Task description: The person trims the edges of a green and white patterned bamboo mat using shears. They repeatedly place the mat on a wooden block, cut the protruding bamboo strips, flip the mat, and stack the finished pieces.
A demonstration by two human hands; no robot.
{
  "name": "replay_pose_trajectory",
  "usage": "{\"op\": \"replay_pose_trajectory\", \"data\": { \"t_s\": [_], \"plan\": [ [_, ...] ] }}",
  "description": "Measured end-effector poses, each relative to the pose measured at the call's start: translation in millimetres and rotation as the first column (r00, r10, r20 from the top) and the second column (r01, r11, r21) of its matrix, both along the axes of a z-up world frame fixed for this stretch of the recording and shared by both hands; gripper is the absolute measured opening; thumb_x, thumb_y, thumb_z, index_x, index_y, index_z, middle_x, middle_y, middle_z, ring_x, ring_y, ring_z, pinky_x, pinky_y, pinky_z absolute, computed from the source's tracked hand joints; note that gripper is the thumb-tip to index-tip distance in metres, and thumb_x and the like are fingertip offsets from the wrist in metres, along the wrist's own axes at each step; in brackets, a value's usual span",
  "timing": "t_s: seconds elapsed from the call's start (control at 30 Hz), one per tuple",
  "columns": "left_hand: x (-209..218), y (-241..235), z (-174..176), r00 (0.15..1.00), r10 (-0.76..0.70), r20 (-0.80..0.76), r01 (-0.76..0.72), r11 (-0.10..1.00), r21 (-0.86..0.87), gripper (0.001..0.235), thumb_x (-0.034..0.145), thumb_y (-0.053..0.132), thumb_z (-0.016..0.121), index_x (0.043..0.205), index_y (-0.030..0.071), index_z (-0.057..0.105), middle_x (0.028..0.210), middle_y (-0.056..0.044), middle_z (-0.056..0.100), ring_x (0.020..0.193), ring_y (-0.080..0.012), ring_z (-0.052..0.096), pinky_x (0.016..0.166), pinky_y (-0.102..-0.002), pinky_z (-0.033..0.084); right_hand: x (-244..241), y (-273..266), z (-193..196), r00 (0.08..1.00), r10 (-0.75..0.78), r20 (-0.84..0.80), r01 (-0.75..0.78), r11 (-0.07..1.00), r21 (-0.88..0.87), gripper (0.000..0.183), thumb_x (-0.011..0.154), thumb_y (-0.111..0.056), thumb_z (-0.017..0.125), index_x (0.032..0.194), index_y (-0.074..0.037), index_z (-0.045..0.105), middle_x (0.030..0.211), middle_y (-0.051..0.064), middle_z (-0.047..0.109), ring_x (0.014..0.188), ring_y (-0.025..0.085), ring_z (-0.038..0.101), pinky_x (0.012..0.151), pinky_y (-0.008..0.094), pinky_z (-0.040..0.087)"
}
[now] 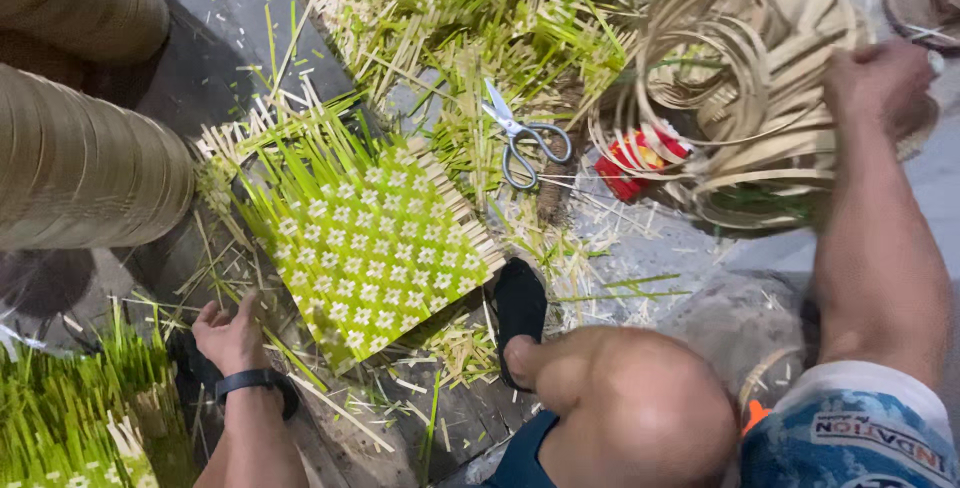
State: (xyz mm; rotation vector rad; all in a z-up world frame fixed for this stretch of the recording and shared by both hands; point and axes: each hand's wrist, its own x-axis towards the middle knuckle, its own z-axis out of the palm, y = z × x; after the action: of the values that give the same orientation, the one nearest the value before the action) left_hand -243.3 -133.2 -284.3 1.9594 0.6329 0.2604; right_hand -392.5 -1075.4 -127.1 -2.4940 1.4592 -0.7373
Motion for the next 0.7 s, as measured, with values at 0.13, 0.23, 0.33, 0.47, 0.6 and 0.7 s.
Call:
{"op": "replay_pose_trajectory", "data": {
  "t_s": [0.13, 0.23, 0.33, 0.47, 0.6, 0.7],
  "plan": [
    [3.0, -10.6, 2.3, 0.998, -0.054, 0.035, 0.055, 0.998, -0.036, 0.078, 0.078, 0.023, 0.095, 0.138, -0.003, 0.053, 0.13, -0.02, 0.063, 0.115, -0.0243, 0.063, 0.096, -0.036, 0.052, -68.5, -21.9, 14.8, 0.967, -0.231, 0.109, 0.229, 0.973, 0.032, 0.035, 0.073, -0.024, 0.088, 0.092, 0.001, 0.07, 0.09, 0.02, 0.074, 0.086, 0.036, 0.073, 0.073, 0.048, 0.056],
    [-0.1, -12.7, -0.3, 0.995, -0.096, 0.036, 0.098, 0.993, -0.066, 0.078, 0.079, 0.024, 0.094, 0.139, -0.004, 0.052, 0.129, -0.02, 0.064, 0.113, -0.024, 0.065, 0.093, -0.035, 0.054, -104.2, -26.9, 15.0, 0.918, -0.383, -0.105, 0.389, 0.92, 0.038, 0.041, 0.062, -0.031, 0.095, 0.085, -0.004, 0.076, 0.093, 0.021, 0.074, 0.083, 0.039, 0.071, 0.071, 0.047, 0.056],
    [-2.3, -13.5, -3.0, 0.992, -0.125, 0.032, 0.128, 0.985, -0.119, 0.078, 0.079, 0.024, 0.093, 0.138, -0.004, 0.051, 0.129, -0.018, 0.062, 0.112, -0.0238, 0.064, 0.088, -0.036, 0.056, -129.7, -14.1, 11.7, 0.94, -0.322, -0.11, 0.314, 0.946, -0.084, 0.055, 0.055, -0.044, 0.101, 0.078, -0.001, 0.076, 0.088, 0.025, 0.072, 0.079, 0.044, 0.07, 0.065, 0.055, 0.055],
    [-1.4, -25.2, 20.9, 0.99, -0.139, 0.006, 0.139, 0.984, -0.113, 0.073, 0.083, 0.025, 0.09, 0.138, -0.005, 0.053, 0.127, -0.019, 0.063, 0.11, -0.0253, 0.065, 0.087, -0.035, 0.056, -132.9, 14.6, 41.5, 1.0, 0.001, 0.02, 0.002, 0.988, -0.156, 0.032, 0.087, -0.035, 0.082, 0.099, -0.005, 0.081, 0.091, 0.019, 0.074, 0.081, 0.036, 0.071, 0.075, 0.047, 0.056],
    [-6.5, -65.9, 88.9, 0.94, -0.274, 0.202, 0.25, 0.959, 0.136, 0.059, 0.096, 0.028, 0.087, 0.134, -0.009, 0.06, 0.127, -0.022, 0.065, 0.112, -0.0268, 0.065, 0.095, -0.034, 0.055, -74.5, 52.7, 128.7, 0.949, 0.254, 0.189, -0.172, 0.915, -0.365, 0.021, 0.097, -0.03, 0.076, 0.099, -0.01, 0.079, 0.079, 0.007, 0.069, 0.068, 0.024, 0.064, 0.061, 0.038, 0.051],
    [-7.7, -126.7, 153.5, 0.907, -0.367, 0.208, 0.387, 0.92, -0.061, 0.048, 0.101, 0.034, 0.074, 0.129, -0.004, 0.066, 0.12, -0.016, 0.07, 0.105, -0.0205, 0.068, 0.089, -0.033, 0.058, -44.0, 123.7, 185.9, 0.646, 0.44, 0.623, -0.6, 0.798, 0.058, 0.016, 0.101, -0.018, 0.062, 0.1, -0.01, 0.075, 0.075, -0.005, 0.063, 0.064, 0.01, 0.054, 0.058, 0.027, 0.043]
  ]
}}
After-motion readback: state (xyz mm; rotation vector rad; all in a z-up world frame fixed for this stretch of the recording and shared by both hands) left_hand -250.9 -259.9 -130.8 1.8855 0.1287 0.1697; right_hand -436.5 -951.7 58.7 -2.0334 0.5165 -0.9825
